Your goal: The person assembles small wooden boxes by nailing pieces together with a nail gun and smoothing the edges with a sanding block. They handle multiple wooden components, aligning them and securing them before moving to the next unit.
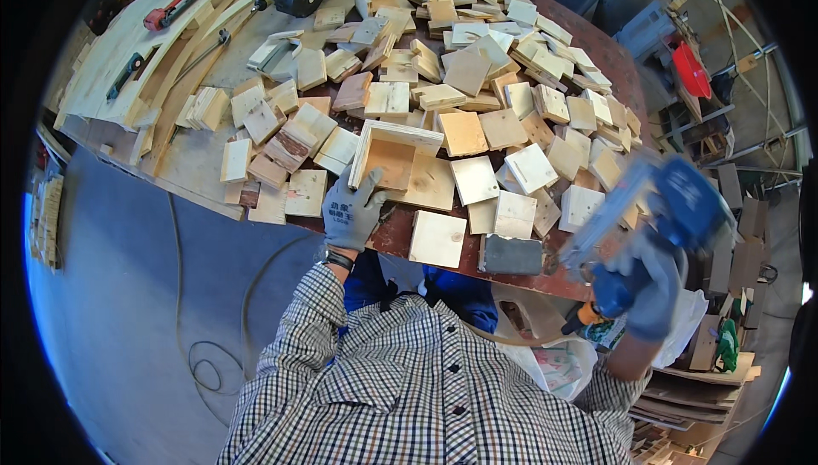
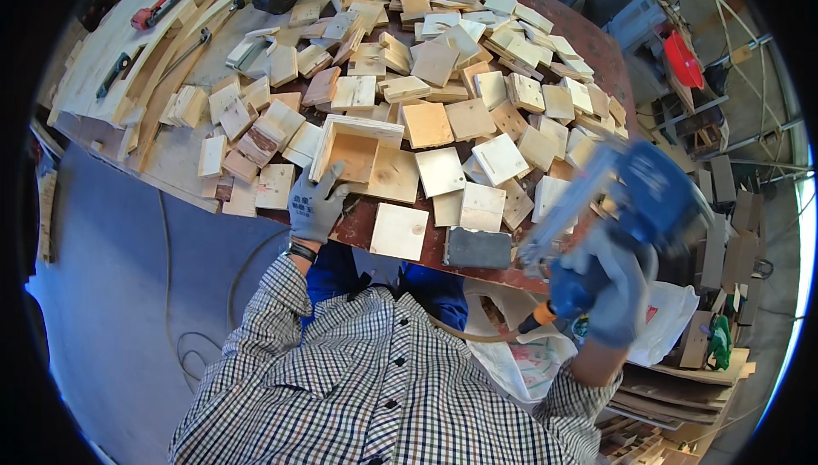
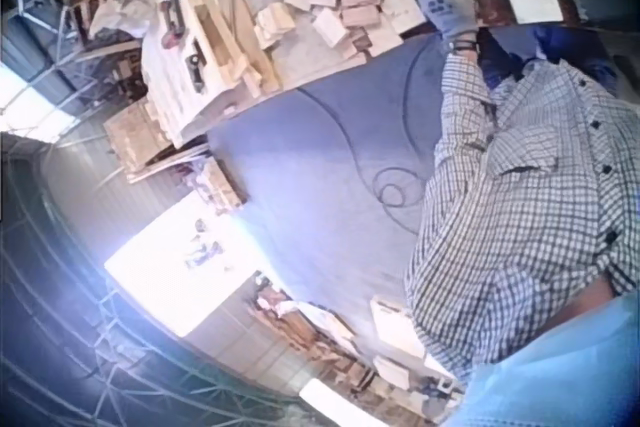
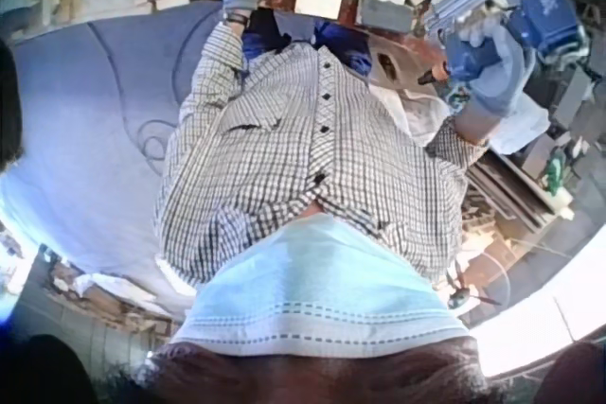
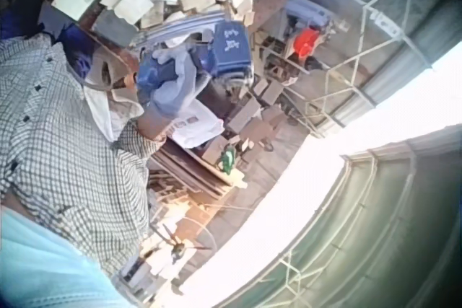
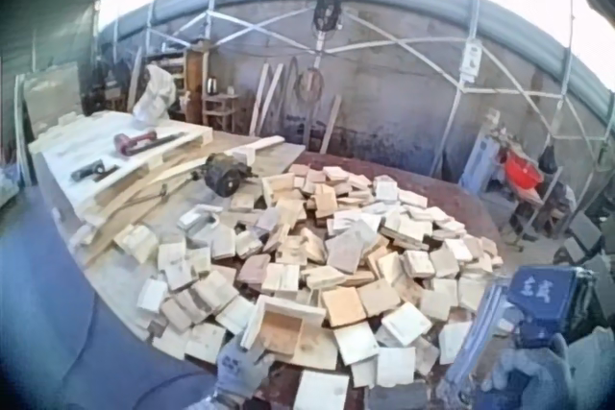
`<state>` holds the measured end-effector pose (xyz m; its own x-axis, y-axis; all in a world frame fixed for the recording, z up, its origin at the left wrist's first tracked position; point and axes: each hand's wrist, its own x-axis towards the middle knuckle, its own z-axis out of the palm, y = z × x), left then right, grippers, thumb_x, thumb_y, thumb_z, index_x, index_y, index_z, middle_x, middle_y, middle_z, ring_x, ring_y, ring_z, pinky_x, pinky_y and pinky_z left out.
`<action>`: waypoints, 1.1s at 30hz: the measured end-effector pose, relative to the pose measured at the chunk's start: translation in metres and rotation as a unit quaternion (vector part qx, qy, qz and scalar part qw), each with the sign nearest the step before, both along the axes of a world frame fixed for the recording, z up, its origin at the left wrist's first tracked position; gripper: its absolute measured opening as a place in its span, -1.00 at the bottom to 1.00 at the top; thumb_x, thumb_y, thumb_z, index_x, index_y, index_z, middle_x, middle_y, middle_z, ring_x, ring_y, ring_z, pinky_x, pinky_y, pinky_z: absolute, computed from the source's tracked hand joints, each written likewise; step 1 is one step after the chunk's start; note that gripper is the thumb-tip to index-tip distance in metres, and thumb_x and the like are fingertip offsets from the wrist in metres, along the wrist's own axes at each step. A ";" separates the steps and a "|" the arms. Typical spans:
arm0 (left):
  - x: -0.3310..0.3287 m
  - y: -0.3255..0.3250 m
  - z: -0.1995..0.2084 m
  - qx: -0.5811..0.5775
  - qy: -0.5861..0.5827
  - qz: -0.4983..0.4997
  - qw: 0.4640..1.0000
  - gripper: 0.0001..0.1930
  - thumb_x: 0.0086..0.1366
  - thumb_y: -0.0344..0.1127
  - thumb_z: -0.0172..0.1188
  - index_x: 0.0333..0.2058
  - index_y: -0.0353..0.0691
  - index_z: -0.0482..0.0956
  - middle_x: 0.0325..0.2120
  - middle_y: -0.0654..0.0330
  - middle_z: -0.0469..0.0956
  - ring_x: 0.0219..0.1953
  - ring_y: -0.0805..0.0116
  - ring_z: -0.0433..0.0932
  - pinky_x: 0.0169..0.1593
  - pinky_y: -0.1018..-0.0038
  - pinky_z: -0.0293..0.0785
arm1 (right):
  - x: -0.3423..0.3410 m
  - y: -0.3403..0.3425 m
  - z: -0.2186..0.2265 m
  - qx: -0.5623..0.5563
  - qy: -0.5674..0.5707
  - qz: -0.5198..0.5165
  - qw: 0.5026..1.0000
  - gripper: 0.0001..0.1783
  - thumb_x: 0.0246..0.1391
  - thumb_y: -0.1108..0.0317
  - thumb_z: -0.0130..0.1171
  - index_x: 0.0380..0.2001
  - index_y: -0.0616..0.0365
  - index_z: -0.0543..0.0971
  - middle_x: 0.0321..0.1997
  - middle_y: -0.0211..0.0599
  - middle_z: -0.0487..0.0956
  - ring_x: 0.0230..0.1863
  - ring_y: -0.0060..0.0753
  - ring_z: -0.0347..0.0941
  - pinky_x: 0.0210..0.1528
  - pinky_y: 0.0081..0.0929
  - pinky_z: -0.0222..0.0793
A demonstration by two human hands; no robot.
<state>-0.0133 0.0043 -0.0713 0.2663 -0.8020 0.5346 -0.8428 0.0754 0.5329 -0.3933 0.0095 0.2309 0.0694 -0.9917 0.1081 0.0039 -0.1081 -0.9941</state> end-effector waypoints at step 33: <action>-0.002 0.003 0.007 0.017 -0.014 0.037 0.999 -0.50 0.10 -0.07 0.56 0.06 0.09 0.73 0.10 0.10 0.64 -0.12 0.08 0.73 -0.12 0.27 0.70 | 0.180 -0.176 -0.098 0.231 0.421 0.419 0.771 -0.37 0.10 0.01 0.38 0.08 0.28 0.60 -0.16 -0.29 0.65 -0.23 -0.53 0.60 -0.14 -0.53 0.57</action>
